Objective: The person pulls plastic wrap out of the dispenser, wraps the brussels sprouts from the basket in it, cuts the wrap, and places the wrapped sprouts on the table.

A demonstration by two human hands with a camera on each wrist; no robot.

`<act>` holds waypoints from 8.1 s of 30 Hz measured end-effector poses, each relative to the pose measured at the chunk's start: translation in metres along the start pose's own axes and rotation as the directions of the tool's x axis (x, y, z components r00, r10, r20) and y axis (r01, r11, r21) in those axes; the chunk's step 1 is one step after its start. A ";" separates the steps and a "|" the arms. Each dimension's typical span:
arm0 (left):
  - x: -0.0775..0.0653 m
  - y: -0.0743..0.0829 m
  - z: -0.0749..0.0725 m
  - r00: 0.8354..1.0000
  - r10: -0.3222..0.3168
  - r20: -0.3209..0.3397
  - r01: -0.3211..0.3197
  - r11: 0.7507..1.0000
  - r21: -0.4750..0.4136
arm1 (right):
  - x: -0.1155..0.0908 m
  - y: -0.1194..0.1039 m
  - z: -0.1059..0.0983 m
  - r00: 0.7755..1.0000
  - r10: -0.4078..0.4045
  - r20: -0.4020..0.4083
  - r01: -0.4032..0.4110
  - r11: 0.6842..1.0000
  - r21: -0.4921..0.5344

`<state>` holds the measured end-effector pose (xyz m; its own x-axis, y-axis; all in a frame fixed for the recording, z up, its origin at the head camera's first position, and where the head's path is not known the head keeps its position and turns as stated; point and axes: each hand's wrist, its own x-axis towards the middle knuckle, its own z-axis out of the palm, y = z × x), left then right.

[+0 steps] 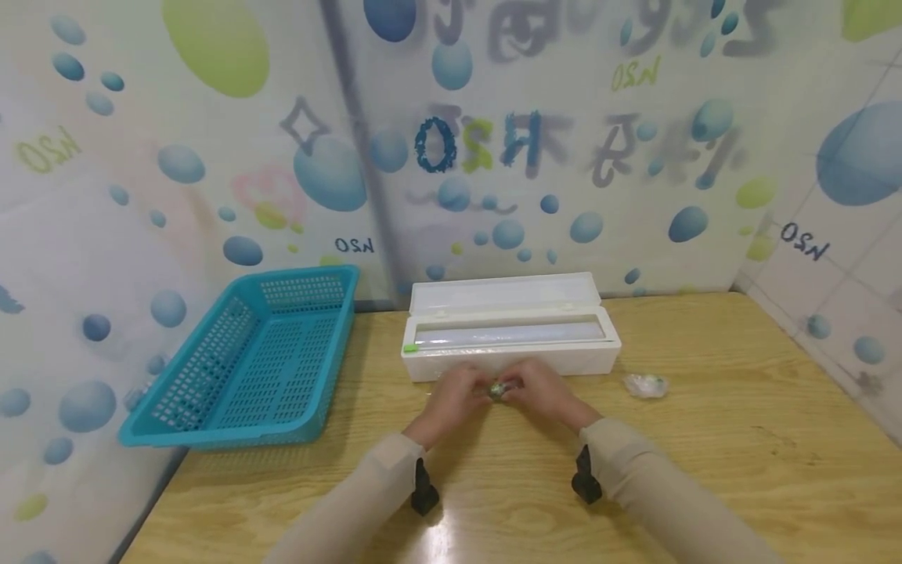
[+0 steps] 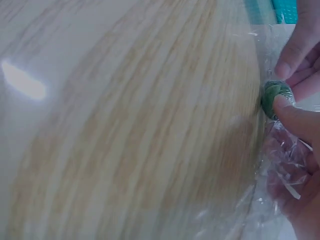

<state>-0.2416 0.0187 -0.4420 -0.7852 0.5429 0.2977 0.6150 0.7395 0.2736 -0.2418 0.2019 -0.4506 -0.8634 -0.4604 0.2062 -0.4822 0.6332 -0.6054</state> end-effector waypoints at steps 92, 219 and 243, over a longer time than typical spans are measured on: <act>-0.009 -0.078 -0.060 0.920 -0.332 -0.206 0.248 0.903 -0.350 | 0.111 -0.068 0.008 0.968 -0.249 0.028 0.250 0.961 -0.121; -0.010 -0.083 -0.061 0.925 -0.345 -0.159 0.259 0.879 -0.401 | -0.056 0.052 -0.124 0.970 0.050 -0.239 -0.102 0.973 -0.208; -0.009 -0.081 -0.060 0.928 -0.333 -0.166 0.242 0.879 -0.411 | -0.066 0.059 -0.128 0.953 0.073 -0.294 -0.134 0.972 -0.192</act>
<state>-0.2807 -0.0698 -0.4123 -0.9220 0.1914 0.3366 0.3796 0.6178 0.6886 -0.2323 0.3492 -0.4012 -0.9018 -0.2099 0.3779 -0.3817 0.7969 -0.4683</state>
